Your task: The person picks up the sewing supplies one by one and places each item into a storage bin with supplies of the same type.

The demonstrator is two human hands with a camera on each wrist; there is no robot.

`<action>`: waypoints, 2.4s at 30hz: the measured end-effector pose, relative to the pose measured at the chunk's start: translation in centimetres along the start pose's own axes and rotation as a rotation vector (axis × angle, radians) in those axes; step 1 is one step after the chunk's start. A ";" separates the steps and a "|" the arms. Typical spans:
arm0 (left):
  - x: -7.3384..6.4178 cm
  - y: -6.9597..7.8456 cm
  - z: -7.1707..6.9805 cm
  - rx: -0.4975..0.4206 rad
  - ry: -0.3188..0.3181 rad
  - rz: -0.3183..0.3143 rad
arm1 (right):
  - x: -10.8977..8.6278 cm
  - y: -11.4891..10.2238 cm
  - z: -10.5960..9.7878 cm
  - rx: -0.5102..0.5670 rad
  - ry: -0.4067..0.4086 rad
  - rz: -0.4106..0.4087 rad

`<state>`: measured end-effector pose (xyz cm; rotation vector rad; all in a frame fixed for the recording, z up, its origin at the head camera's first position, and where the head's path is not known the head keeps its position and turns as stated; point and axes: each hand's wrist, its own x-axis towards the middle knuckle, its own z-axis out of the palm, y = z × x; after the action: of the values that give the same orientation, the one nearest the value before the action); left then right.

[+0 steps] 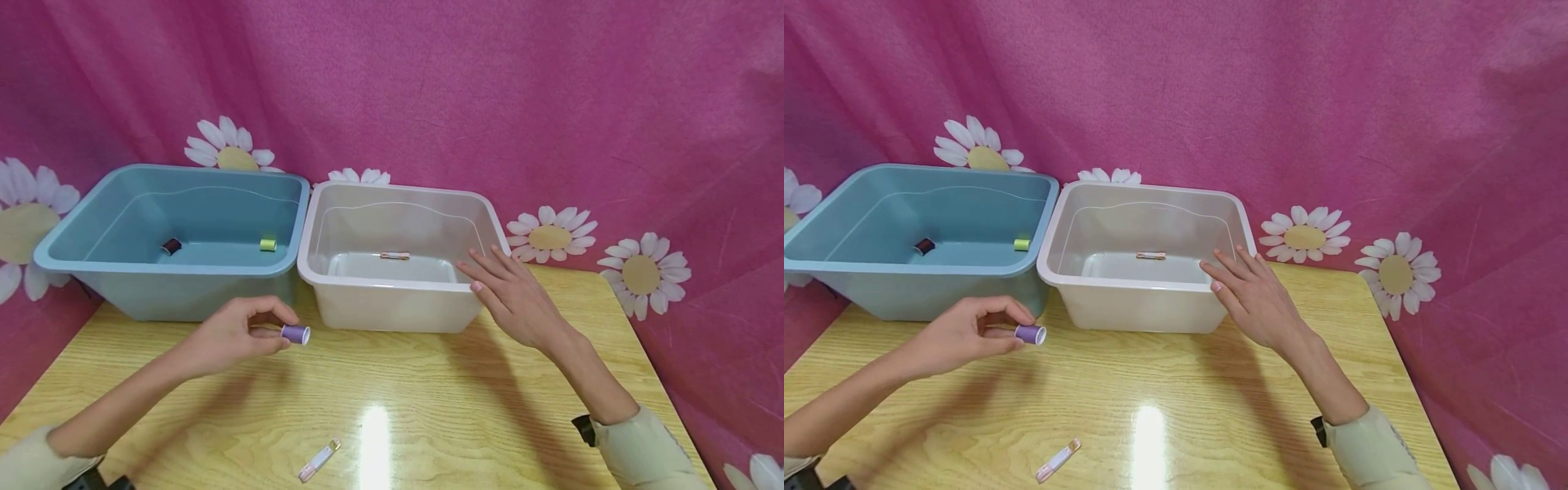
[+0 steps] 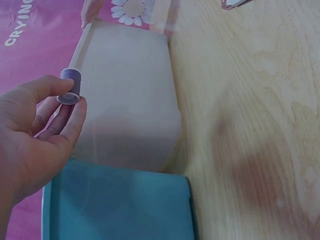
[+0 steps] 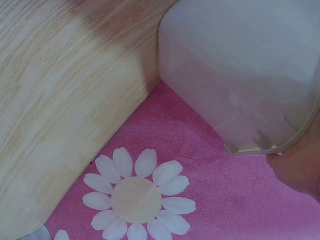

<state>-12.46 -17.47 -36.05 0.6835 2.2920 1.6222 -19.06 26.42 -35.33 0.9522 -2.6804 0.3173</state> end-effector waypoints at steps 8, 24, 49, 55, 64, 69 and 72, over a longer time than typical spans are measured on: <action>-0.6 1.1 -0.9 0.008 0.047 0.038 | -0.1 0.0 0.0 0.002 -0.004 0.004; -0.6 3.3 -3.2 0.139 0.103 0.006 | 0.0 0.0 -0.2 0.006 -0.013 0.006; 0.7 3.8 -9.8 0.322 0.261 -0.047 | 0.1 -0.1 -0.1 0.004 -0.003 0.005; 1.4 3.3 -11.2 0.277 0.284 -0.107 | 0.1 -0.1 -0.1 0.004 -0.001 0.005; 2.4 2.6 -13.3 0.299 0.276 -0.195 | 0.1 0.0 0.0 0.004 -0.003 0.003; 2.9 2.1 -14.3 0.305 0.259 -0.236 | 0.1 0.1 0.0 0.004 -0.004 0.003; 3.1 1.8 -14.8 0.262 0.256 -0.252 | 0.1 0.1 0.0 0.003 -0.002 0.002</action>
<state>-21.51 -27.52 -29.02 0.2299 2.6764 1.3768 -19.17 26.41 -35.28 0.9509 -2.6842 0.3212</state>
